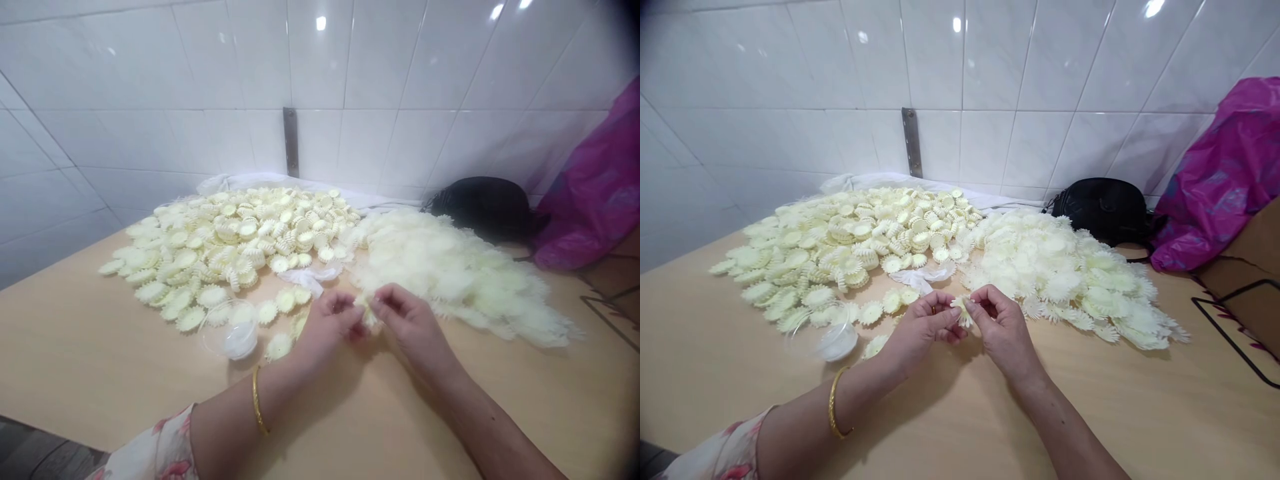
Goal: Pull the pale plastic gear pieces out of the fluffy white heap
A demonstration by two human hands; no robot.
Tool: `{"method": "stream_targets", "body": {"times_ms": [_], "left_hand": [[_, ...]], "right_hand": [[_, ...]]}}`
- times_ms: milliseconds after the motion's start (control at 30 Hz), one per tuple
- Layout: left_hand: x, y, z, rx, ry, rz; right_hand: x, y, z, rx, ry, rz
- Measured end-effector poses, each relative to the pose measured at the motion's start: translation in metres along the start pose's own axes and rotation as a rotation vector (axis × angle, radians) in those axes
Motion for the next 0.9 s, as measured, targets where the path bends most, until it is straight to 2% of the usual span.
{"method": "stream_targets", "body": {"times_ms": [100, 267, 333, 500, 633, 800, 900], "left_hand": [[0.004, 0.000, 0.001, 0.002, 0.054, -0.036], [0.009, -0.009, 0.002, 0.141, 0.147, -0.233], [0.012, -0.011, 0.002, 0.153, 0.199, -0.306], [0.011, -0.006, 0.003, 0.079, 0.165, -0.136], [0.010, -0.003, 0.003, 0.055, 0.105, -0.075], [0.008, -0.002, 0.003, 0.048, 0.094, -0.108], [0.005, -0.008, 0.001, 0.139, 0.095, -0.167]], "right_hand": [[-0.003, 0.001, 0.000, -0.004, -0.007, 0.050], [-0.015, -0.007, 0.003, 0.043, -0.088, 0.251], [-0.016, -0.010, 0.004, 0.041, -0.087, 0.287], [-0.007, 0.002, 0.000, -0.140, 0.021, 0.015], [0.004, 0.002, -0.006, -0.169, 0.092, -0.119], [0.008, 0.003, -0.006, -0.174, 0.093, -0.133], [0.001, -0.001, -0.003, -0.111, 0.027, -0.007]]}}
Point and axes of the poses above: each hand's wrist, its own z-axis towards the middle knuckle, its own y-axis out of the back of the hand, x = y × z, the point moved 7 cm from there along z, towards the middle knuckle
